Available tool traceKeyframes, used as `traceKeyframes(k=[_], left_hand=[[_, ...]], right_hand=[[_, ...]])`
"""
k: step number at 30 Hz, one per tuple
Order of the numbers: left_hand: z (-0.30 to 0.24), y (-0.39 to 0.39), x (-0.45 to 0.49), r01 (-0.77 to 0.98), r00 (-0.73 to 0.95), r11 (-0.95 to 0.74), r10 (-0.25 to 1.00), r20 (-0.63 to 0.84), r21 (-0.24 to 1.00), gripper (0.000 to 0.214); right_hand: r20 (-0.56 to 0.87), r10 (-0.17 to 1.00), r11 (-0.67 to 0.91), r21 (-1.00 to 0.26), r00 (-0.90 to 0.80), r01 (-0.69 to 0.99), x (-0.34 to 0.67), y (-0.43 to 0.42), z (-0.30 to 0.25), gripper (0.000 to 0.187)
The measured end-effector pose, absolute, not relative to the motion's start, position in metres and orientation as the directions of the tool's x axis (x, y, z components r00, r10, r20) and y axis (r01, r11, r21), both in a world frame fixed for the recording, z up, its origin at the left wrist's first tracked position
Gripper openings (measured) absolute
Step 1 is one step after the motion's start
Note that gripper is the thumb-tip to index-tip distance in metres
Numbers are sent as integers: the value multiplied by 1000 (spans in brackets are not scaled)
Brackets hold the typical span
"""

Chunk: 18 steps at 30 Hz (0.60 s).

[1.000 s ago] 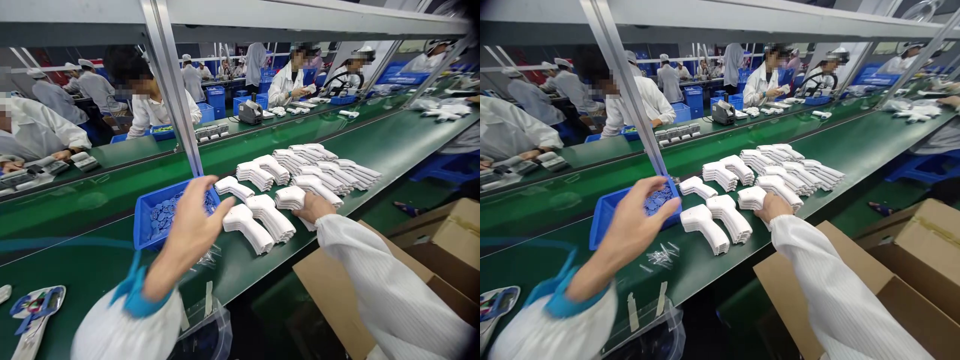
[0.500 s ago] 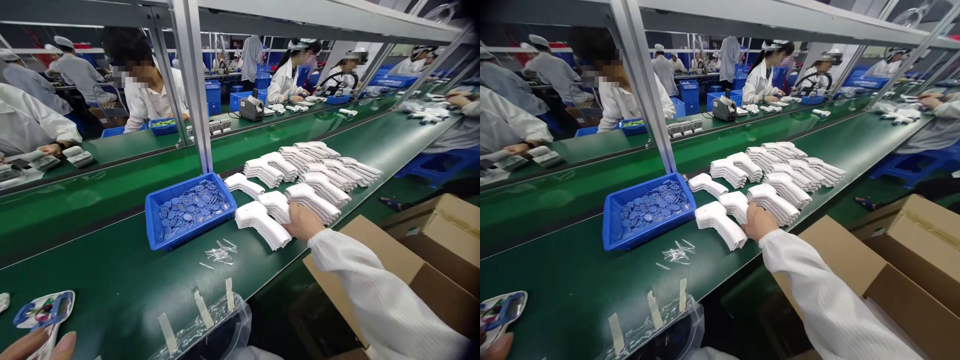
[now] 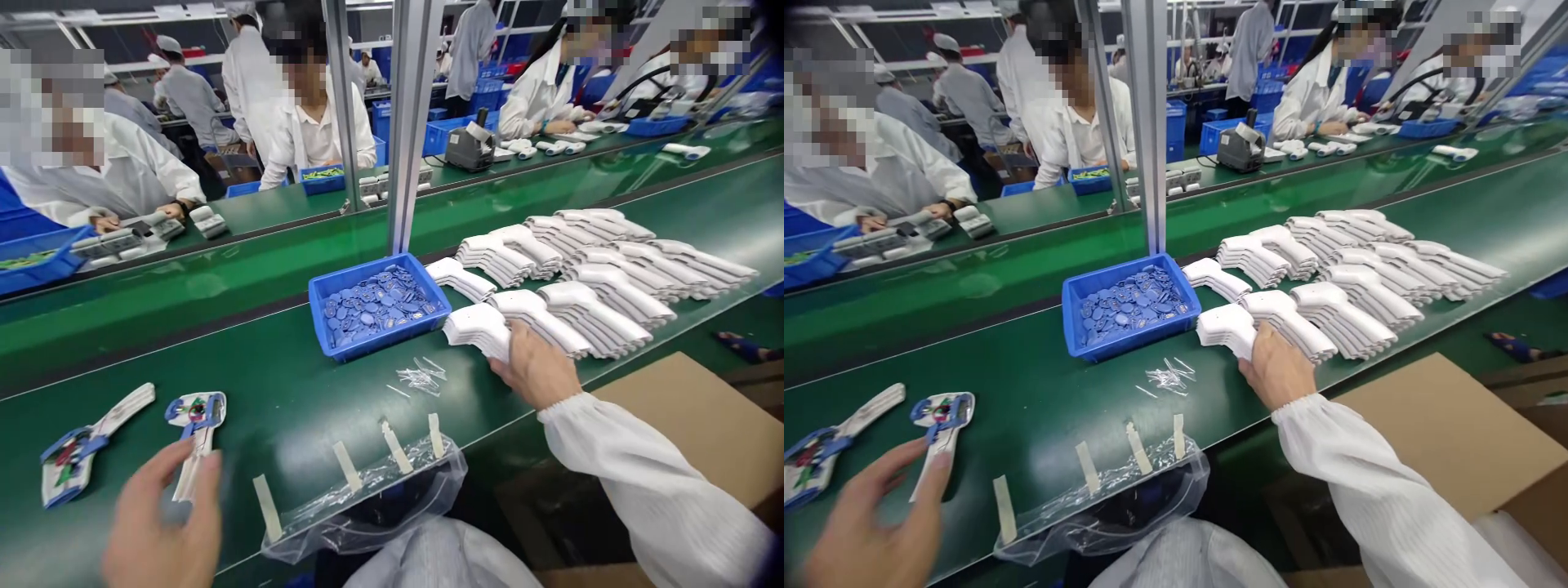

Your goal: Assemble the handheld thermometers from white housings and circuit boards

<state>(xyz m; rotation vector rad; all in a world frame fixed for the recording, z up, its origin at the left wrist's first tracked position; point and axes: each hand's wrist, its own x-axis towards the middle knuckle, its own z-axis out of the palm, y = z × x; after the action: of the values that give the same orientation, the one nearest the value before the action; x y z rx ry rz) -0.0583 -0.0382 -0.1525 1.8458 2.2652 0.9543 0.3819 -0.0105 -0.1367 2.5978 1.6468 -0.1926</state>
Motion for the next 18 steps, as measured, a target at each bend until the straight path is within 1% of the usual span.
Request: traceKeyframes(k=[1,2,3,4,6,8,9,11,12,15,18], left_hand=[[-150,-35,-42,857,-204,24,933,297,514,32],[-149,-31,-21,840,-66,-91,961,267,535,27],[-150,-26,3,802,114,-239,961,253,548,24],[-151,-19,30,754,289,-367,930,227,545,24],[-157,-1,84,642,563,-584,799,210,497,29],[-164,18,127,522,736,-734,645,204,435,35],[-168,26,140,487,784,-775,591,189,402,32],[-174,37,152,463,828,-812,540,153,355,24],[-176,38,150,472,829,-813,541,142,340,23],[-181,32,134,523,803,-790,582,127,319,28],[-178,14,117,549,788,-781,602,128,296,32]], right_hand=[[-147,883,-451,-7,445,893,382,-8,-140,43],[-150,872,-471,-1,465,882,384,-7,-142,41],[-149,865,-484,3,479,875,387,-6,-143,39],[-149,861,-491,8,487,871,390,-5,-142,39],[-148,856,-499,15,495,866,395,-6,-141,39],[-148,851,-508,14,505,861,397,-6,-140,39],[-147,847,-515,10,510,857,398,-6,-140,40],[-144,843,-525,-7,519,851,398,-7,-141,40],[-140,842,-528,-17,521,849,398,-7,-141,41],[-116,855,-514,-56,506,856,399,-9,-141,46],[-26,889,-457,-132,458,879,400,-20,-135,55]])
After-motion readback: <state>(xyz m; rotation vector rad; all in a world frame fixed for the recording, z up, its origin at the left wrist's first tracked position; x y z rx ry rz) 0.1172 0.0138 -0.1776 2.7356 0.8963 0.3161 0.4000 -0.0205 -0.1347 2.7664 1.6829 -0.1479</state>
